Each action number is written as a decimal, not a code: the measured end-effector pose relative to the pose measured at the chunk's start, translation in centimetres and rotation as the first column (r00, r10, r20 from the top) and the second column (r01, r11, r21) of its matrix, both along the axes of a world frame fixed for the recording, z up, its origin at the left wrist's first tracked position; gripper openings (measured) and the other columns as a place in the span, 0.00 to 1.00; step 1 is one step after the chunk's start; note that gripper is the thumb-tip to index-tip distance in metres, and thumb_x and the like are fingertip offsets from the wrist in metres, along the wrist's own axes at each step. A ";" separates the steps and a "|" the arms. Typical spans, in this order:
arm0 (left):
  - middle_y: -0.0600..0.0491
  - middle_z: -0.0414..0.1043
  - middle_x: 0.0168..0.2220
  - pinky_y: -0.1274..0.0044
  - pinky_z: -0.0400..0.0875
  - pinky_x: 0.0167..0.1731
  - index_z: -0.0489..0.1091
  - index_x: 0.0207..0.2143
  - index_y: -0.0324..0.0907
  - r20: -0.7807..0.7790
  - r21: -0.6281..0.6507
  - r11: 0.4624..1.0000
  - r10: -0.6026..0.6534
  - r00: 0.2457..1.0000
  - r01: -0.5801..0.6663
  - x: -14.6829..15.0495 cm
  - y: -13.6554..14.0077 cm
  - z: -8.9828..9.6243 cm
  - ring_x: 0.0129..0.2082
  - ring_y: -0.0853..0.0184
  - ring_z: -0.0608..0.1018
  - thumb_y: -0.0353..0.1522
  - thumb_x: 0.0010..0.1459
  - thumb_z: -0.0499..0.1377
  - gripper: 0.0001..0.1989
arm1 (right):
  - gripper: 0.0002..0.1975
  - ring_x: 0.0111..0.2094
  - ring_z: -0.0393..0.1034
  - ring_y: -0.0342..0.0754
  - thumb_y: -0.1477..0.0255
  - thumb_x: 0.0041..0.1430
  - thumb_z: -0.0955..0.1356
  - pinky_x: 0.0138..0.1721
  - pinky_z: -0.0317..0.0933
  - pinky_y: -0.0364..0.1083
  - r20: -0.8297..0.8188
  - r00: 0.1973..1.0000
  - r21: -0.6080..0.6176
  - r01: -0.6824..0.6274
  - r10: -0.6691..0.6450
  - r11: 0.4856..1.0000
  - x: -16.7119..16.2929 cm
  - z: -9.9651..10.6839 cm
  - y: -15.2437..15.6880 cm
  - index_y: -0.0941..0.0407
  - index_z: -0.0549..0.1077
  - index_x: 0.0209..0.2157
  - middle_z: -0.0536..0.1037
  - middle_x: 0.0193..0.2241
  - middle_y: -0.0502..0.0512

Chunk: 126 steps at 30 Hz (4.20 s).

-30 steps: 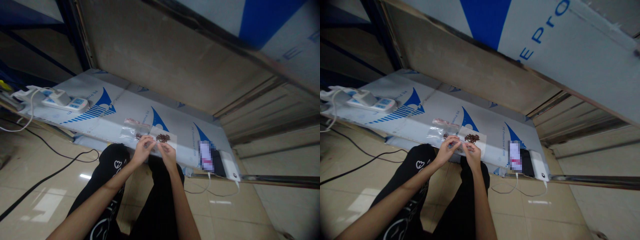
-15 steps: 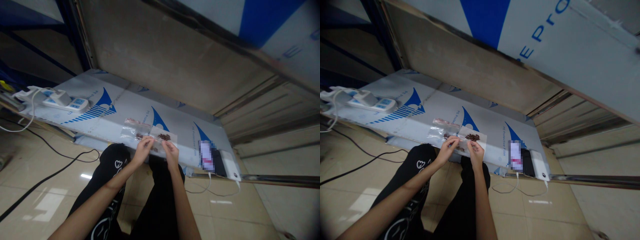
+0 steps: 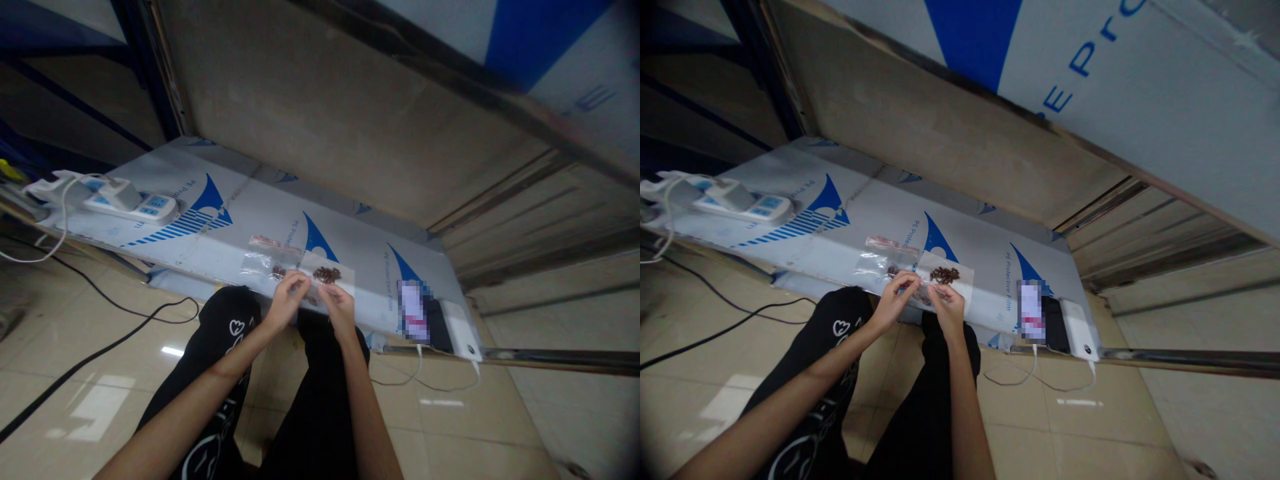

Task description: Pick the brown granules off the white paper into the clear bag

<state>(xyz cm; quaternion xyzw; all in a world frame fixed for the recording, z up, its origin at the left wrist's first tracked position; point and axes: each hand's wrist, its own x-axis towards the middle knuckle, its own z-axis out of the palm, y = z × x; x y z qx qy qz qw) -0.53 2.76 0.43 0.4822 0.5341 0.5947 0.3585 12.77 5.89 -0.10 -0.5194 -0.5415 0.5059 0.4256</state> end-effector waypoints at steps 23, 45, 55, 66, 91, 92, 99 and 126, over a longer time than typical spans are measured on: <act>0.52 0.69 0.33 0.75 0.64 0.37 0.68 0.26 0.41 0.034 0.018 0.999 0.035 0.999 -0.036 0.0 0.4 -0.8 0.37 0.67 0.71 0.36 0.52 0.56 0.08 | 0.12 0.32 0.71 0.48 0.64 0.43 0.71 0.39 0.63 0.48 -0.017 0.994 0.003 -0.111 0.111 0.994 0.1 0.5 -0.1 0.58 0.76 0.28 0.78 0.28 0.54; 0.50 0.68 0.37 0.73 0.63 0.44 0.71 0.26 0.41 -0.025 0.020 0.999 0.029 0.999 -0.028 -0.2 0.3 -0.5 0.40 0.67 0.71 0.33 0.49 0.59 0.05 | 0.10 0.32 0.69 0.47 0.65 0.47 0.69 0.37 0.62 0.46 0.015 0.996 0.026 -0.090 0.090 0.996 0.3 0.2 0.1 0.58 0.75 0.29 0.76 0.28 0.54; 0.49 0.68 0.38 0.71 0.62 0.46 0.72 0.25 0.41 0.006 -0.018 1.000 -0.013 1.000 0.013 -0.6 0.1 -0.2 0.42 0.65 0.71 0.33 0.48 0.59 0.05 | 0.09 0.32 0.69 0.47 0.66 0.47 0.69 0.36 0.61 0.45 0.060 0.992 0.085 -0.113 0.108 0.990 0.1 0.5 -0.2 0.57 0.75 0.28 0.76 0.27 0.52; 0.52 0.68 0.32 0.74 0.64 0.40 0.73 0.25 0.41 0.079 -0.045 0.995 0.095 0.992 -0.092 -0.5 0.4 -1.0 0.35 0.67 0.72 0.34 0.47 0.61 0.06 | 0.12 0.37 0.69 0.49 0.64 0.50 0.67 0.42 0.60 0.47 -0.037 0.995 0.019 -0.096 0.096 0.995 -0.1 0.9 0.0 0.58 0.76 0.30 0.78 0.32 0.55; 0.51 0.68 0.36 0.73 0.61 0.44 0.75 0.28 0.43 0.135 -0.062 0.997 0.063 0.989 -0.055 -0.5 0.3 -0.7 0.40 0.66 0.70 0.36 0.50 0.58 0.08 | 0.11 0.30 0.68 0.46 0.64 0.45 0.68 0.38 0.59 0.44 -0.108 0.988 -0.060 0.105 -0.111 0.993 -0.1 1.2 0.2 0.57 0.74 0.25 0.76 0.24 0.51; 0.51 0.67 0.36 0.73 0.62 0.44 0.75 0.28 0.43 0.128 -0.062 0.997 0.063 0.990 -0.056 -0.5 0.3 -0.7 0.40 0.66 0.70 0.36 0.50 0.58 0.08 | 0.11 0.30 0.68 0.46 0.64 0.45 0.68 0.38 0.59 0.44 -0.110 0.987 -0.063 0.107 -0.114 0.992 -0.1 1.2 0.2 0.57 0.74 0.25 0.76 0.24 0.51; 0.51 0.67 0.37 0.74 0.62 0.44 0.74 0.28 0.43 0.100 -0.056 0.997 0.058 0.993 -0.052 -0.5 0.3 -0.8 0.40 0.67 0.70 0.37 0.51 0.57 0.08 | 0.11 0.31 0.68 0.46 0.63 0.45 0.68 0.37 0.59 0.44 -0.088 0.989 -0.063 0.113 -0.119 0.992 -0.1 1.2 0.1 0.57 0.74 0.25 0.76 0.25 0.51; 0.53 0.67 0.31 0.77 0.65 0.33 0.71 0.23 0.41 0.079 -0.055 0.992 0.121 0.989 -0.117 -0.2 0.5 -0.5 0.31 0.70 0.71 0.36 0.46 0.61 0.08 | 0.13 0.30 0.68 0.46 0.62 0.43 0.69 0.35 0.59 0.45 -0.082 0.984 -0.051 0.153 -0.157 0.987 -0.3 0.9 0.3 0.58 0.72 0.25 0.76 0.25 0.52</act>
